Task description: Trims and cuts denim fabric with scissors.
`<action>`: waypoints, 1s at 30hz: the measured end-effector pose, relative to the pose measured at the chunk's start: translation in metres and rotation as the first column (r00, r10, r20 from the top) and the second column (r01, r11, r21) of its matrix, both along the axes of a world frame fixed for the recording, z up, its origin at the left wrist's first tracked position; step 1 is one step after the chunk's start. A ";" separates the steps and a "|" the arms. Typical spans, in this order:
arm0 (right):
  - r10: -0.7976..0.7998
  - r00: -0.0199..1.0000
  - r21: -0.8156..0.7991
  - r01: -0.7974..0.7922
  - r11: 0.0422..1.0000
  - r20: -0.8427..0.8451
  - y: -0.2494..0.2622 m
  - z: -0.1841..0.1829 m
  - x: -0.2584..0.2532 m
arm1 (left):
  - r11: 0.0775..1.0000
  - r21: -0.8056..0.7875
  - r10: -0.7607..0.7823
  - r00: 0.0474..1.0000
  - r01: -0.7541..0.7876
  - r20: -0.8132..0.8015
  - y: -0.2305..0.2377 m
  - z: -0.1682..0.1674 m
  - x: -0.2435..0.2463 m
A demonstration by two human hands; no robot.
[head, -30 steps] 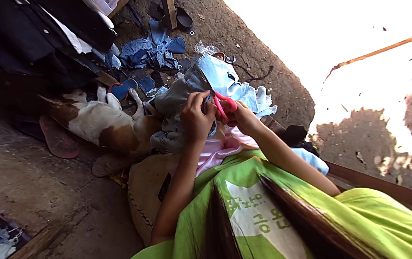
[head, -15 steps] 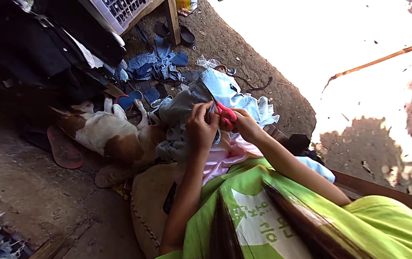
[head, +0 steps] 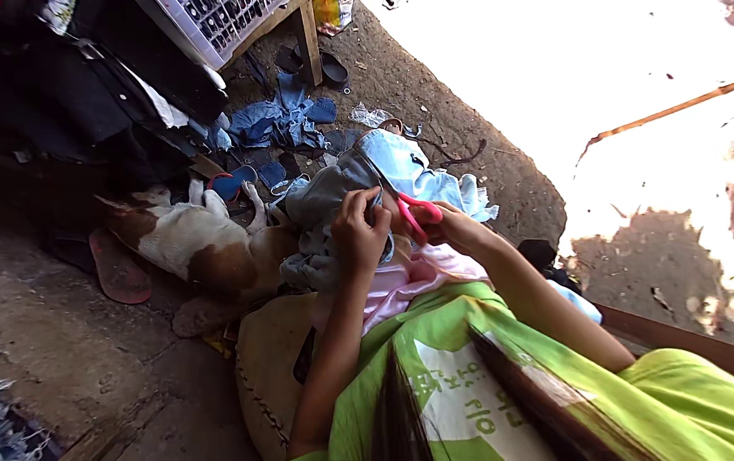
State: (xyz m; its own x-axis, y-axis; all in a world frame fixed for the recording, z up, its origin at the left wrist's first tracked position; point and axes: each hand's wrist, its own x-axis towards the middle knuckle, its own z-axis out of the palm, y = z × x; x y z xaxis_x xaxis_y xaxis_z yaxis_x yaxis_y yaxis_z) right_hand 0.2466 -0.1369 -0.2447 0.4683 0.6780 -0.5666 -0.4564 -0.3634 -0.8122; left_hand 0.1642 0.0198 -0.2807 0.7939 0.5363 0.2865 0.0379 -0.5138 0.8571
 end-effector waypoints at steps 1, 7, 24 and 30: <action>0.101 0.995 0.017 -0.101 0.995 0.002 -0.014 0.001 0.004 | 1.000 -0.009 0.003 1.000 -0.003 -0.010 0.001 0.000 0.000; -0.080 0.955 0.087 0.058 0.995 0.285 -0.066 0.011 0.041 | 1.000 -0.014 -0.007 0.998 0.006 -0.057 0.003 0.000 0.003; -0.289 0.548 0.107 0.340 0.934 0.785 0.083 -0.096 0.114 | 0.992 0.061 -0.079 0.925 0.109 -0.371 0.011 0.005 -0.029; -0.329 0.537 0.118 0.389 0.914 0.777 0.074 -0.098 0.114 | 0.993 0.117 0.007 0.944 0.034 -0.331 0.022 0.008 -0.014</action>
